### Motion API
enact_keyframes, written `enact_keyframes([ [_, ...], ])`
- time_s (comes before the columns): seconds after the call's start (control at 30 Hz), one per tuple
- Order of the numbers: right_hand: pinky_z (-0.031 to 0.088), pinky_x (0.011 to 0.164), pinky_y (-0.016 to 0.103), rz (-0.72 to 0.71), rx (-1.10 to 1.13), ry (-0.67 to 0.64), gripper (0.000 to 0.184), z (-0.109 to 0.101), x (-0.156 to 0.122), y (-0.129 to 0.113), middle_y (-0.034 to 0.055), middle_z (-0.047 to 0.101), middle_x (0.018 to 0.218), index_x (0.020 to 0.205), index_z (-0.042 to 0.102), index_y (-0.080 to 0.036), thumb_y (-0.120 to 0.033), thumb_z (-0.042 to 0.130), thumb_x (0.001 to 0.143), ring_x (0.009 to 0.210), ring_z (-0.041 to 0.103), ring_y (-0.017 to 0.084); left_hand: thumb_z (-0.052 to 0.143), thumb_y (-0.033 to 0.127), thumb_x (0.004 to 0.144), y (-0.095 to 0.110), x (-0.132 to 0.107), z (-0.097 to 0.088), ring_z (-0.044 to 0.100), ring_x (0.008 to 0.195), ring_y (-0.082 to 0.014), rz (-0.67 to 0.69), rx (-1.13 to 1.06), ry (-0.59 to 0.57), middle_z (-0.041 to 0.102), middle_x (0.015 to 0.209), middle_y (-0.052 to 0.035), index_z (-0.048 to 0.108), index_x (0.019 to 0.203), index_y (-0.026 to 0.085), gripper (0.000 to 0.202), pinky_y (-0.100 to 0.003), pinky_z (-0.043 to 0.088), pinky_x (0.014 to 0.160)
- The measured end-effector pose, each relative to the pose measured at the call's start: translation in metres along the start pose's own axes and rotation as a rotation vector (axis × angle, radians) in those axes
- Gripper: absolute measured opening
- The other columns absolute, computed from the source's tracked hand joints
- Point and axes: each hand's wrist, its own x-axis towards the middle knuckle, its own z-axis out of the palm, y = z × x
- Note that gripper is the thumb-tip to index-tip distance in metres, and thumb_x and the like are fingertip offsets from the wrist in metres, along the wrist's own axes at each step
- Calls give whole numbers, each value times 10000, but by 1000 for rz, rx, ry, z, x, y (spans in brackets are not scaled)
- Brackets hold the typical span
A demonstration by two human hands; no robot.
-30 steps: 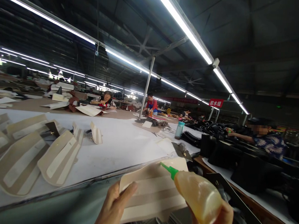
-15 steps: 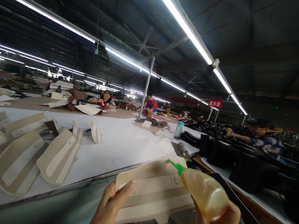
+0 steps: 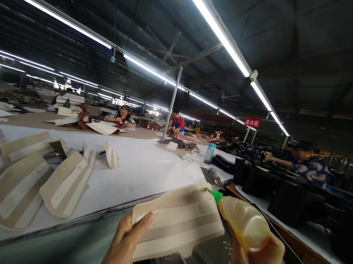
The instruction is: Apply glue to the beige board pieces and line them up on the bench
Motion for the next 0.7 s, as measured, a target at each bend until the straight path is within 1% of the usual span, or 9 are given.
enact_keyframes([
  [0.07,463,751,367,2,-40,-23,515,0,0,-2,1,579,871,935,587,-214,-344,896,543,777,535,200,819,440,703,2,0,0,710,1009,-341,11,-2,-16,793,963,-120,719,1087,135,500,-322,605,682],
  [0.13,452,751,373,32,-63,-38,508,1,-2,-7,0,571,857,929,598,-210,-369,890,546,756,525,195,824,443,697,3,0,0,719,985,-337,19,1,-24,793,982,-118,728,1080,137,499,-323,608,692],
  [0.2,437,776,401,86,-29,-3,545,5,-1,-13,-15,548,842,914,570,-218,-417,890,520,729,502,183,830,443,689,2,0,-1,722,974,-342,27,7,-24,793,977,-122,734,1075,130,506,-321,609,684],
  [0.3,395,846,457,146,-3,75,606,11,3,-19,-27,532,840,895,544,-227,-440,901,454,720,482,176,824,434,705,2,1,-3,717,989,-349,30,3,-28,791,986,-130,734,1096,124,507,-315,610,665],
  [0.4,373,886,482,144,-33,92,575,11,7,-18,-21,546,844,875,559,-226,-441,894,459,731,488,182,816,425,722,2,2,-3,709,1015,-348,35,-12,-48,786,1022,-131,723,1148,133,524,-311,611,680],
  [0.47,380,900,484,122,-41,108,578,8,9,-14,-19,553,846,884,560,-229,-434,902,465,753,503,192,811,426,728,2,1,-3,703,1034,-343,37,-15,-76,785,1030,-128,729,1151,137,519,-307,609,709],
  [0.53,396,899,468,97,-66,117,588,6,11,-10,-14,563,852,890,559,-231,-420,916,462,786,524,207,803,434,735,3,0,-2,698,1049,-338,39,5,-101,785,1031,-126,747,1117,131,490,-301,606,734],
  [0.6,409,886,443,85,-78,116,594,6,13,-10,-13,569,861,907,552,-233,-430,912,478,800,536,208,800,448,734,4,0,-2,696,1051,-342,42,34,-100,786,1024,-126,761,1087,126,479,-306,607,739],
  [0.7,409,872,421,97,-82,137,625,8,14,-17,-23,562,834,916,537,-231,-446,914,467,774,530,193,803,467,720,6,-1,-1,703,1030,-349,45,41,-98,792,995,-125,762,1086,122,505,-317,611,730],
])
